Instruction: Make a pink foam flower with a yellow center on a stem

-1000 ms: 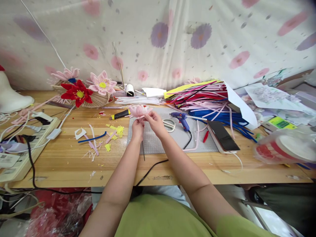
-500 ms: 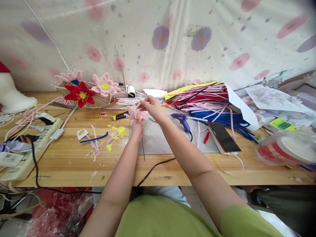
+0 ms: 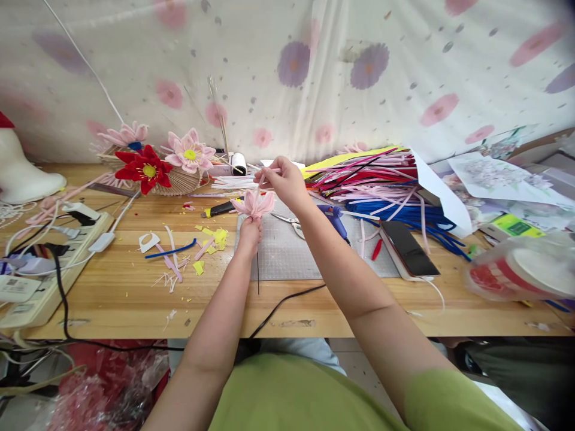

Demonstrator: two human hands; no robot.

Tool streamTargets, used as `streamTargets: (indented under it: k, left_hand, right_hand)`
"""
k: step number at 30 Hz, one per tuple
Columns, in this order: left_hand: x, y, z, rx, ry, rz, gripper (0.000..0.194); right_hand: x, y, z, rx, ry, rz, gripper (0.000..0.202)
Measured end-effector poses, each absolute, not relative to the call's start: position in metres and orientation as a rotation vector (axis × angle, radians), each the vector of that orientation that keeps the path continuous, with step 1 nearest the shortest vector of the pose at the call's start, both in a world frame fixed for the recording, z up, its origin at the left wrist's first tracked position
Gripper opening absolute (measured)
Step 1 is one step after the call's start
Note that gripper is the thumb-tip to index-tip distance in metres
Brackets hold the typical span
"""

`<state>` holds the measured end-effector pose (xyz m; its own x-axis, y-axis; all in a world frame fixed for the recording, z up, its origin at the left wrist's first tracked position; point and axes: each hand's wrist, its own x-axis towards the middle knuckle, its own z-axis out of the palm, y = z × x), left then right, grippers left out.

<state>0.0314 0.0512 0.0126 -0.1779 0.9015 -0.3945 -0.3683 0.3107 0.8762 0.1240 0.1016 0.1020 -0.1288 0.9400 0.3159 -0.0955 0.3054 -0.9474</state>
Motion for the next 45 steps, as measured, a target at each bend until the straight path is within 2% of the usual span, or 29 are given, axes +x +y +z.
streamTargets:
  k: [6, 17, 27, 32, 41, 45]
  left_hand:
    - [0.023, 0.053, 0.011, 0.471, 1.165, 1.187, 0.011]
    - [0.029, 0.06, 0.011, 0.463, 1.22, 1.149, 0.022]
    - [0.005, 0.064, 0.013, 0.219, 0.847, 0.981, 0.017]
    - [0.005, 0.045, 0.017, 0.384, 0.703, 1.268, 0.011]
    - [0.036, 0.023, 0.044, 0.536, 0.674, 1.566, 0.021]
    - [0.057, 0.014, 0.049, 0.449, 0.57, 1.54, 0.02]
  right_hand:
    - [0.139, 0.089, 0.096, -0.873, -1.352, 1.021, 0.026]
    - [0.12, 0.075, 0.107, -0.85, -1.644, 0.893, 0.019]
    - [0.142, 0.089, 0.09, -0.896, -1.545, 0.821, 0.017]
    - [0.184, 0.095, 0.071, -1.052, -1.421, 0.7, 0.019]
    - [0.176, 0.073, 0.009, -1.274, -0.839, 1.137, 0.025]
    - [0.141, 0.067, -0.01, -1.163, -0.904, 1.199, 0.022]
